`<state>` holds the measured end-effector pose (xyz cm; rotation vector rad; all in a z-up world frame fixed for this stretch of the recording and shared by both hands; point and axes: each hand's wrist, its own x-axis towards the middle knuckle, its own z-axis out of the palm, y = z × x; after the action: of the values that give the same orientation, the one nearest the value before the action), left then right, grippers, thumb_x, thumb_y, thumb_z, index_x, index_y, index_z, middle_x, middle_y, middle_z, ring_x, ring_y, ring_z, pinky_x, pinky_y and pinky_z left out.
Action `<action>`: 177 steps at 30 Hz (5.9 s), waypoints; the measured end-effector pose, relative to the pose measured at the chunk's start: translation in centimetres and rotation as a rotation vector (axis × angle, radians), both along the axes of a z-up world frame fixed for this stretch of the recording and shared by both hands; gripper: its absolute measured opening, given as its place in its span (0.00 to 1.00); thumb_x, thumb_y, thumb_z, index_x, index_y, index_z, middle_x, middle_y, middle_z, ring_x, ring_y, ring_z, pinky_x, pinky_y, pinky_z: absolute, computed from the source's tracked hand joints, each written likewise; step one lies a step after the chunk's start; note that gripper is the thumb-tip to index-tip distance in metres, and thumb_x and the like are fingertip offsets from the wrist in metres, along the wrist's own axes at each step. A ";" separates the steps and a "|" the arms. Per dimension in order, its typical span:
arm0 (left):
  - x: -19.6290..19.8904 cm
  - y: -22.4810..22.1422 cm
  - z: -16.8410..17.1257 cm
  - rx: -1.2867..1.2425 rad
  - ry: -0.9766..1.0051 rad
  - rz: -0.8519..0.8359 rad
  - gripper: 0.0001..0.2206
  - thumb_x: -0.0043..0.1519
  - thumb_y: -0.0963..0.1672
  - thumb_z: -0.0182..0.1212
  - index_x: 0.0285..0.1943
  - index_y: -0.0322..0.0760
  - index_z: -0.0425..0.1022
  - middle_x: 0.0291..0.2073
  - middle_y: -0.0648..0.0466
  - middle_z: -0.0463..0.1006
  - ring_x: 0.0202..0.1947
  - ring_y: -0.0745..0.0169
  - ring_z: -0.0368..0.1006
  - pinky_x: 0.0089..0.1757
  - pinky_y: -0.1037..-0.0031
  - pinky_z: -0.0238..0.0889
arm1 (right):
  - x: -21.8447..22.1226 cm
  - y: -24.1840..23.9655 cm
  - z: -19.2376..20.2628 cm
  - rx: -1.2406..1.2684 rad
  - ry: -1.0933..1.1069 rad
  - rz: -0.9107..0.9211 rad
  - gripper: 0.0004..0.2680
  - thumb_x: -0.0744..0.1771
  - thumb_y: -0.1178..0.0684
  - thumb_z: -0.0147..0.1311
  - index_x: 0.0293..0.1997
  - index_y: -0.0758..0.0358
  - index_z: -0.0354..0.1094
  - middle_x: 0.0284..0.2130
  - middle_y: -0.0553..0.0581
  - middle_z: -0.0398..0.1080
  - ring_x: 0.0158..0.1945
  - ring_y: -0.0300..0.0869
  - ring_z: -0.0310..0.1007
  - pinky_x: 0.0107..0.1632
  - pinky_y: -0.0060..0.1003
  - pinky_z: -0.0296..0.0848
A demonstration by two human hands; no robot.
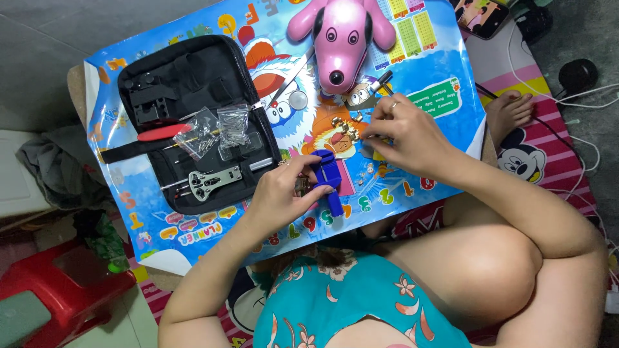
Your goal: Repairing a watch by using specialized tools to manipulate internal components on a low table.
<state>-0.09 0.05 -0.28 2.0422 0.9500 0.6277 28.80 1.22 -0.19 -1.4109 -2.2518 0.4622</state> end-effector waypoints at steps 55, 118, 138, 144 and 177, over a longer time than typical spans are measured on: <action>0.1 1.9 1.2 0.513 -0.120 0.271 0.04 0.62 0.39 0.63 0.41 0.28 0.78 0.22 0.51 0.81 0.18 0.71 0.77 0.22 0.87 0.64 | 30.7 14.8 -27.7 0.157 -0.498 -0.535 0.28 0.66 0.52 0.62 0.77 0.54 0.54 0.70 0.75 0.48 0.73 0.67 0.41 0.63 0.73 0.54; -7.7 0.4 7.8 0.084 -0.682 0.624 0.07 0.67 0.43 0.61 0.37 0.33 0.74 0.22 0.50 0.77 0.15 0.70 0.62 0.22 0.79 0.57 | -12.2 4.1 7.7 0.737 0.774 -0.605 0.25 0.58 0.48 0.73 0.52 0.56 0.57 0.40 0.54 0.67 0.41 0.44 0.68 0.44 0.37 0.69; -19.1 21.4 2.6 0.021 -0.334 0.834 0.06 0.57 0.46 0.65 0.39 0.46 0.85 0.36 0.58 0.78 0.40 0.69 0.73 0.42 0.74 0.68 | -32.9 24.9 -0.4 0.247 0.823 -0.457 0.24 0.54 0.48 0.70 0.42 0.59 0.51 0.37 0.54 0.63 0.40 0.47 0.65 0.40 0.41 0.66; -17.5 24.5 -0.7 -0.047 -0.275 0.796 0.11 0.58 0.49 0.65 0.47 0.48 0.84 0.40 0.55 0.77 0.44 0.66 0.73 0.47 0.75 0.64 | -31.7 27.1 -3.0 0.160 0.739 -0.481 0.24 0.54 0.45 0.68 0.44 0.61 0.54 0.39 0.57 0.62 0.42 0.47 0.64 0.43 0.44 0.66; -16.0 23.4 3.7 0.101 0.063 0.542 0.35 0.53 0.39 0.56 0.75 0.50 0.60 0.55 0.47 0.80 0.57 0.48 0.74 0.51 0.68 0.64 | -25.7 26.6 -1.5 0.082 0.145 0.066 0.34 0.61 0.75 0.38 0.76 0.73 0.23 0.68 0.90 0.49 0.54 0.83 0.64 0.45 0.60 0.69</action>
<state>-16.06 23.49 3.39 1.8982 1.5575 0.9104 3.09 27.84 -1.71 -1.2256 -2.1801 0.4714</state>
